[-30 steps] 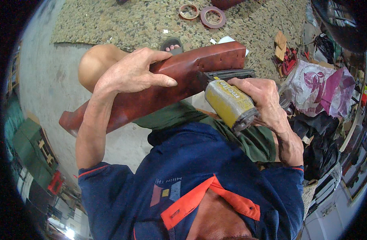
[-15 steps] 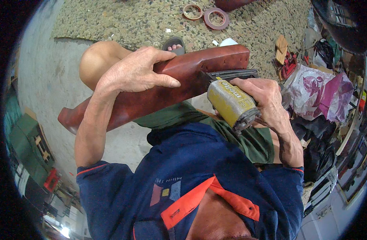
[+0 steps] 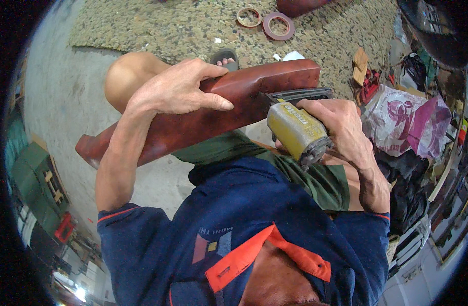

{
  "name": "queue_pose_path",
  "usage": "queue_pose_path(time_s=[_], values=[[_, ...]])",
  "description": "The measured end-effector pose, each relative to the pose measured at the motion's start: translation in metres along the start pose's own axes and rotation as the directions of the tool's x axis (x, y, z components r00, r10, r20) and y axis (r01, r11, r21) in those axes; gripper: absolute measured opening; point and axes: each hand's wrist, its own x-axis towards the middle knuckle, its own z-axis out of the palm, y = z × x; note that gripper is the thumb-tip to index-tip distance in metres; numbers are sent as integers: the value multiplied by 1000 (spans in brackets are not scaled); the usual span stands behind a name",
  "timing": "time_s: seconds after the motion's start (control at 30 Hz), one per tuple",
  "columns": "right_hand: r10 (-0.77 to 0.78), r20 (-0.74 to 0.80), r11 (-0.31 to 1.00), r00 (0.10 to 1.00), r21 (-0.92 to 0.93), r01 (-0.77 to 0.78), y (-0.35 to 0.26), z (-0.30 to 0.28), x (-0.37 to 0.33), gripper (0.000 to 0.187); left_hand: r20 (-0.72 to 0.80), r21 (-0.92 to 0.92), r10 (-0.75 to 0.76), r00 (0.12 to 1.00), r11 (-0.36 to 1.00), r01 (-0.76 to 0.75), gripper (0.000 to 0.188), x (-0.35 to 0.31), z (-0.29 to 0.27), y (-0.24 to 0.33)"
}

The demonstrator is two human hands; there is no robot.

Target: The person sits on the floor and assembles a reddish-brown wooden furniture leg. They align a white template, use a red clamp to secure it, apply red tape, and use a staple gun to fasten the template to the leg.

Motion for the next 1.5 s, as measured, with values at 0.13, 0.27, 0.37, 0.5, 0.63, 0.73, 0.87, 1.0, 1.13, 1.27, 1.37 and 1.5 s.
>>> queue_pose_path(time_s=[0.13,0.27,0.37,0.5,0.63,0.73,0.87,1.0,1.13,1.27,1.37,1.5], values=[[-100,-57,995,993,-17,100,6,8,-2,63,26,-51,-27,999,998,28,56,2,1,-1],[-106,-90,993,990,33,110,5,12,-5,64,11,-79,-12,1000,997,13,59,-1,1,-3],[-95,-107,994,990,45,100,3,10,-7,59,-34,-114,29,999,993,-32,61,-2,3,-3],[-71,-108,996,992,41,76,0,6,-7,58,-24,-82,28,999,996,-30,63,-1,2,-2],[-55,-93,998,994,36,59,-1,6,-5,56,11,-96,-20,1000,995,21,63,-2,0,0],[-48,-93,998,994,29,51,-1,7,-5,56,-6,-89,1,1000,996,-1,62,-2,1,0],[-53,-90,997,995,44,57,0,7,-4,57,2,-109,0,1000,994,1,60,-1,2,-1],[-59,-86,998,995,23,61,2,6,-3,57,-67,-138,30,997,990,-39,54,-1,4,-2],[-42,-63,999,997,4,42,3,6,-2,58,2,-76,-7,1000,997,7,57,-1,2,-3],[-6,-33,1000,999,19,7,0,5,1,56,1,-38,10,1000,999,-10,55,-1,1,-3],[29,0,999,1000,18,-29,-2,4,3,54,3,-65,13,1000,998,-12,55,-1,2,-3],[83,54,997,995,-14,-82,-4,2,3,50,16,-70,10,1000,998,-8,54,-1,1,-3]])
